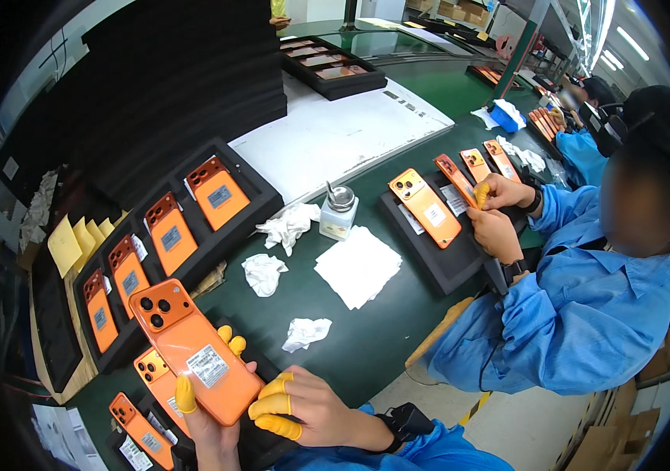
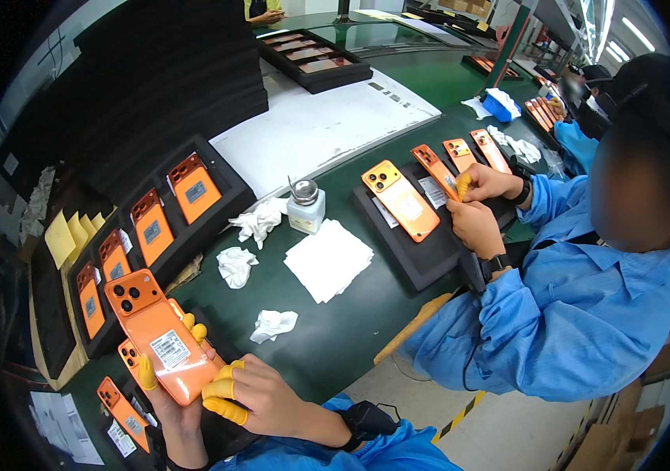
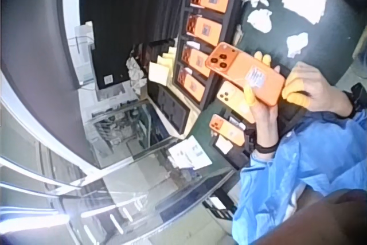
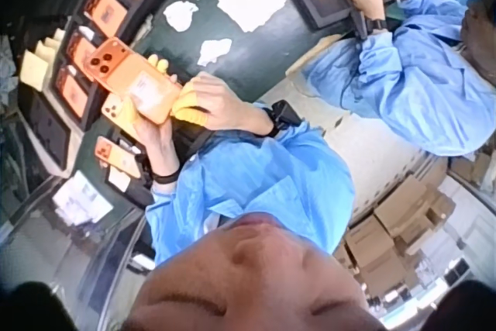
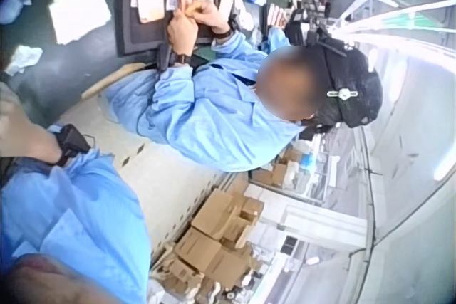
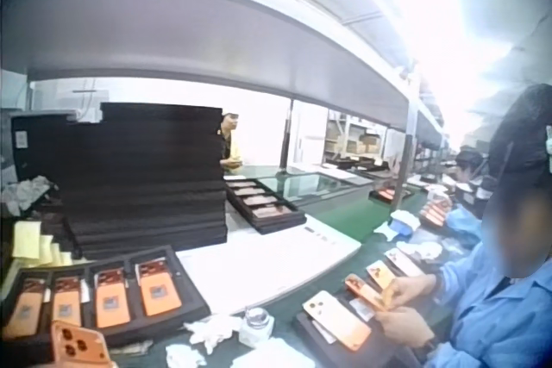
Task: Cleaning the back panels and camera lenses of several orange smartphones using a cloth and cleaning solution on an assembly line.
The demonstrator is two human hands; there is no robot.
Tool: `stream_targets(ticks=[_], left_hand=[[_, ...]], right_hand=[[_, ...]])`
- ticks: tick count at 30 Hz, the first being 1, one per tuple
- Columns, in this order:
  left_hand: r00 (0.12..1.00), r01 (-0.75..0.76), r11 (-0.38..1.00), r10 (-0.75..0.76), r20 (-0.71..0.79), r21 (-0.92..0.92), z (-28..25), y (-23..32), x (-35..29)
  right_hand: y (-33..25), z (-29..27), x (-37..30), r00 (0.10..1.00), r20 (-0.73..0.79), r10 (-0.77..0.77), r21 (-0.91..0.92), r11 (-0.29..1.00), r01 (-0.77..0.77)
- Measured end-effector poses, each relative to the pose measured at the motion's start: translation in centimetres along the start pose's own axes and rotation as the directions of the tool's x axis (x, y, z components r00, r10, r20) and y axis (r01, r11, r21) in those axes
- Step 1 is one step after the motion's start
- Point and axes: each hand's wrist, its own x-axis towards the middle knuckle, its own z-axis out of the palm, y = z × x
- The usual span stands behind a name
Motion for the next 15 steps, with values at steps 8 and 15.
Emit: stream_targets(ticks=[8,15], left_hand=[[1.0,-0.024,0.999,0.024,-0.016,-0.021,0.11,0.23,-0.45],[1.0,-0.017,1.0,0.017,-0.024,-0.017,-0.13,0.38,-0.92]], right_hand=[[0.09,0.25,-0.17,1.0,0.002,0.006,0.004,1.0,-0.006],[0.23,0.47,-0.42,1.0,0.021,0.005,0.005,1.0,-0.005]])
